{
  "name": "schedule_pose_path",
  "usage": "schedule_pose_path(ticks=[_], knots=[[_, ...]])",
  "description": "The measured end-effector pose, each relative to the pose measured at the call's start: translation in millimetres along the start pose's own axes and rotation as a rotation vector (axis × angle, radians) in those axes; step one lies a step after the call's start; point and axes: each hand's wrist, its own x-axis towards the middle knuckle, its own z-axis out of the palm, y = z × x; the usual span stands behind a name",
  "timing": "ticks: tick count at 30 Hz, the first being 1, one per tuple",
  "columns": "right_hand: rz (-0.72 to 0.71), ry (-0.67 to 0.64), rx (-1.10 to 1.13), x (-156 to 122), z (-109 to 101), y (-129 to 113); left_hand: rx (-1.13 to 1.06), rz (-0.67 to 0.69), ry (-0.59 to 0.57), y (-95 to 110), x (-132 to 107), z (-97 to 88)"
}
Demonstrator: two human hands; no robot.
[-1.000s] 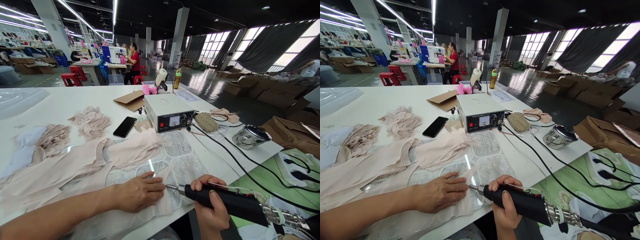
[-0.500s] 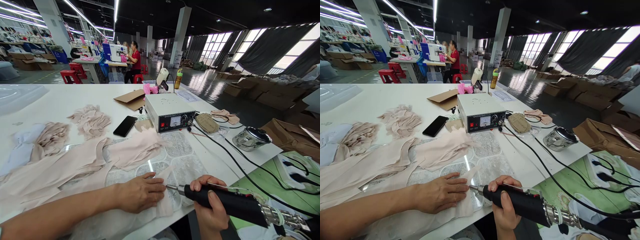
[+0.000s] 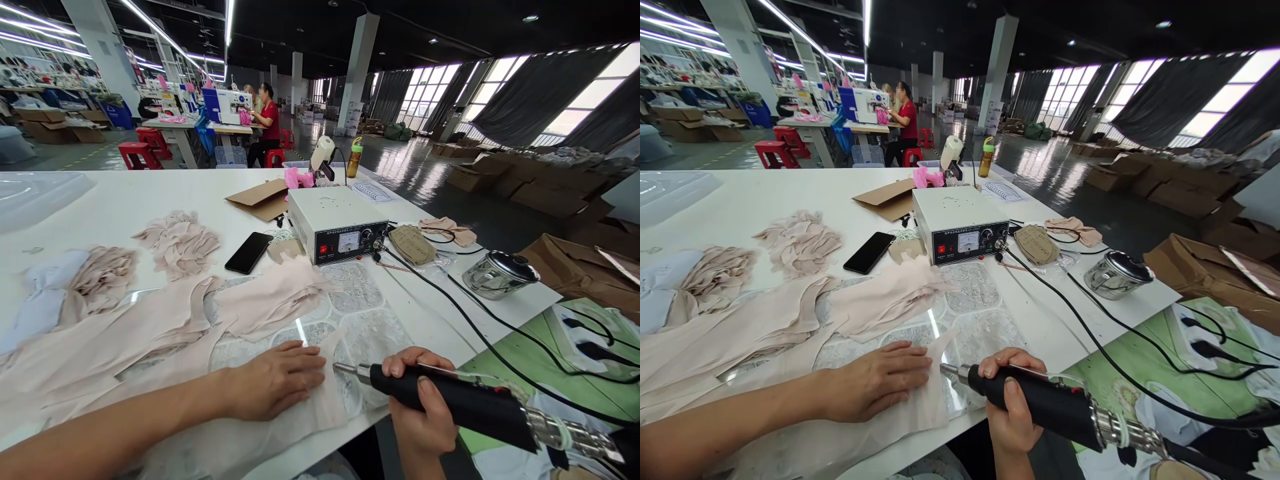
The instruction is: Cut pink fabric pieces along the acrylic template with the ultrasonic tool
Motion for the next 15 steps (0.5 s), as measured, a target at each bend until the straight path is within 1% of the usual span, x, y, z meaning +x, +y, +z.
schedule_pose_path(ticks=[2,4,5,7,9,10,12,14,15], knots=[[-0.009,0.071,-0.006,3.8,-5.2,0.1,-0.005,-0.117,0.082,1.5,-4.1,-1.5],[0.002,0.150,-0.023,7.9,-9.6,-0.5,0.003,-0.265,0.128,3.2,-6.7,-1.8],[0.009,0.190,-0.029,9.5,-11.3,-0.9,0.009,-0.333,0.123,4.0,-6.8,-1.5],[0.024,0.258,-0.036,10.9,-14.7,-1.4,0.014,-0.440,0.065,5.5,-4.3,-0.5],[0.035,0.272,-0.065,9.9,-21.3,-1.2,0.002,-0.513,-0.010,7.3,1.4,0.6],[0.038,0.256,-0.098,9.0,-27.1,-0.6,-0.008,-0.533,-0.034,8.4,5.0,1.1],[0.030,0.175,-0.221,9.2,-44.3,2.3,-0.030,-0.554,-0.053,11.1,12.2,1.6],[0.004,0.052,-0.495,14.5,-65.6,7.9,-0.066,-0.563,-0.067,13.9,18.1,0.6],[0.004,-0.075,-0.691,19.0,-75.5,11.4,-0.090,-0.567,-0.072,15.1,20.1,-0.7]])
